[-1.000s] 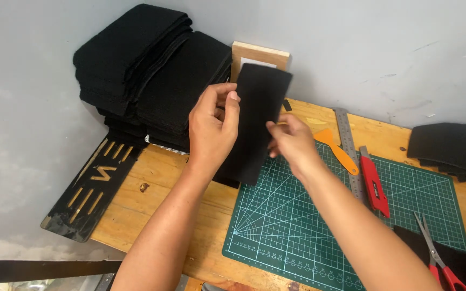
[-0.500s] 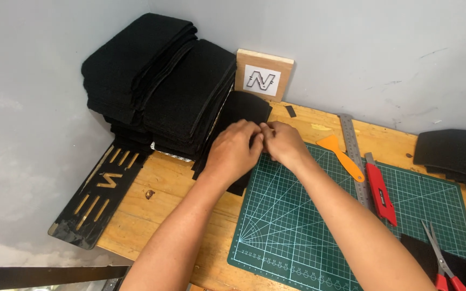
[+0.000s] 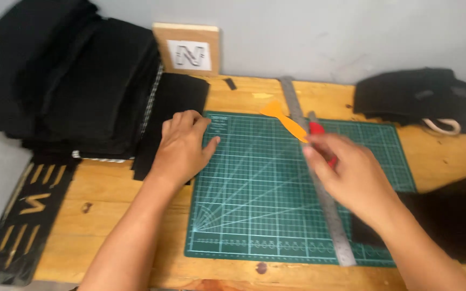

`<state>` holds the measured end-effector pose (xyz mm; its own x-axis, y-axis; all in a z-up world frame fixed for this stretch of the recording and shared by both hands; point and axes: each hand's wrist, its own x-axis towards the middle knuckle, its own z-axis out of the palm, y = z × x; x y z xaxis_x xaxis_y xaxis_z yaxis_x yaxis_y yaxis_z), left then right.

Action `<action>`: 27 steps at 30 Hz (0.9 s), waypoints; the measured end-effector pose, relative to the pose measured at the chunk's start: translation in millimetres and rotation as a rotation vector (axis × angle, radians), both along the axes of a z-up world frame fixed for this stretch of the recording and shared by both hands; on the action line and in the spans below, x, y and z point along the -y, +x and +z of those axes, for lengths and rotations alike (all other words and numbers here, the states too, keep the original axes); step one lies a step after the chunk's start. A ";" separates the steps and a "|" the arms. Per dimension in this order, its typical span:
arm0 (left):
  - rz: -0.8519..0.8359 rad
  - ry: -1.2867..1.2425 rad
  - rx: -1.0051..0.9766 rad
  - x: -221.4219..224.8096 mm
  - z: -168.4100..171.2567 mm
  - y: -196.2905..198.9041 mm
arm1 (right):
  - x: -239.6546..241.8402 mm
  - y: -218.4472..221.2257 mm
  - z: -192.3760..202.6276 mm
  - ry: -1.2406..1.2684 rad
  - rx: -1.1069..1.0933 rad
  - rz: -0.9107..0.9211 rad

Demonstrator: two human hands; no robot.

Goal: Measuring and cutting black fabric sheets using a ruler, utility knife, and scissors on a cutting mat

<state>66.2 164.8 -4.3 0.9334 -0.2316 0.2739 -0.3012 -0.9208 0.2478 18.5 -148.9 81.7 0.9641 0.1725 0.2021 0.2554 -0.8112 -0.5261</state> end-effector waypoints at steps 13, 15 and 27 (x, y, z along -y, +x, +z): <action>-0.649 -0.174 0.012 77.6 22.6 -39.3 | 107.0 -166.0 -113.2 -0.366 0.283 0.274; -0.738 -0.164 -0.009 85.5 26.4 -43.7 | 105.9 -166.8 -116.5 -0.353 0.338 0.289; -1.011 0.013 -0.127 138.6 43.2 -97.3 | 80.0 -172.4 -115.1 -0.212 0.377 -0.031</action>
<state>-31.2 26.3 38.9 0.3206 -0.9303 0.1783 -0.9118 -0.2522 0.3239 -153.9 -228.9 -33.4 0.8350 0.2204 0.5042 0.3719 -0.9014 -0.2218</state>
